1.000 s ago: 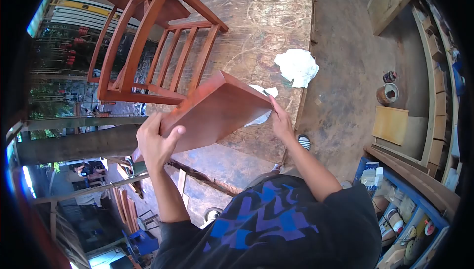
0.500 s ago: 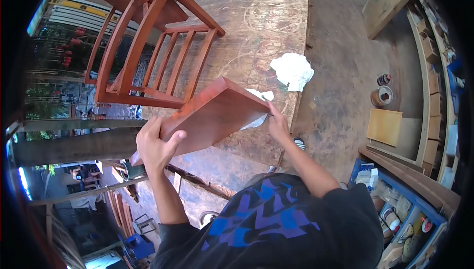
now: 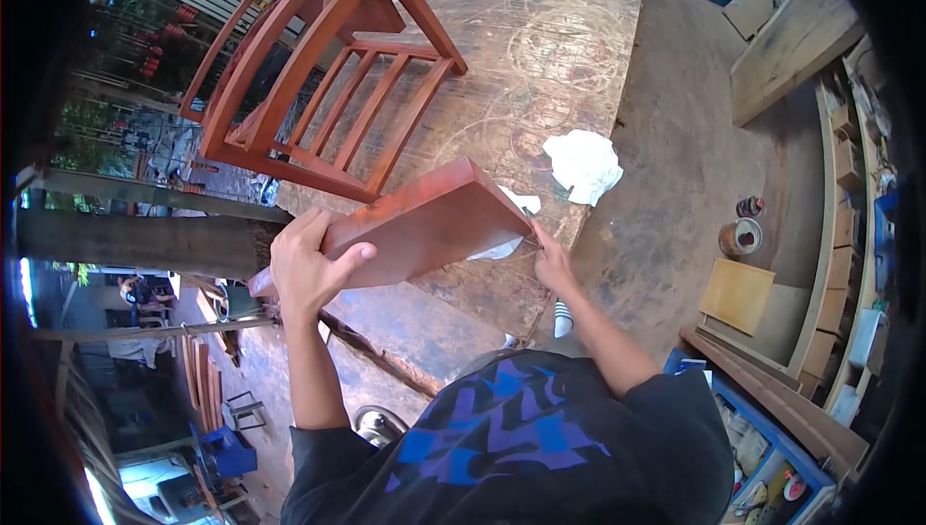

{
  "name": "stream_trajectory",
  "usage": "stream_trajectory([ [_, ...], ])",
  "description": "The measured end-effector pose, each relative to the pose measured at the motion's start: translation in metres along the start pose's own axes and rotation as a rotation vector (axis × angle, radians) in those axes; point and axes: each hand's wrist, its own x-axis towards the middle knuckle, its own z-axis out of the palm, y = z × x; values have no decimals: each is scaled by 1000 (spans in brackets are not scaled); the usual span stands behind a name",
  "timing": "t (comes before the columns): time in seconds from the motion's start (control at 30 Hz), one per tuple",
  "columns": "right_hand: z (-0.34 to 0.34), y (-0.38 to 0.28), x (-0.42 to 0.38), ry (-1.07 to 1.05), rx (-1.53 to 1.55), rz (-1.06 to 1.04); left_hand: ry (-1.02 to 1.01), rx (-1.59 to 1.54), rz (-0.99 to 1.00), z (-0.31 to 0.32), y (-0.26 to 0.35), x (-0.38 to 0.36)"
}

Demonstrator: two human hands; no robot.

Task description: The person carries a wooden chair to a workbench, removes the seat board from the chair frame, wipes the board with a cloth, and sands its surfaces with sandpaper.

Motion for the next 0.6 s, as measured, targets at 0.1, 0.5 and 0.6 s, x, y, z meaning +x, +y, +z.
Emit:
stream_trajectory([
  [0.1,-26,-8,50,-78,29,-16,29,-23,31,-1,0,2],
  [0.5,-97,19,141,279,-793,38,15,-27,-29,-3,-1,5],
  [0.6,-105,49,131,253,-687,-97,4,-36,-38,-5,2,7],
])
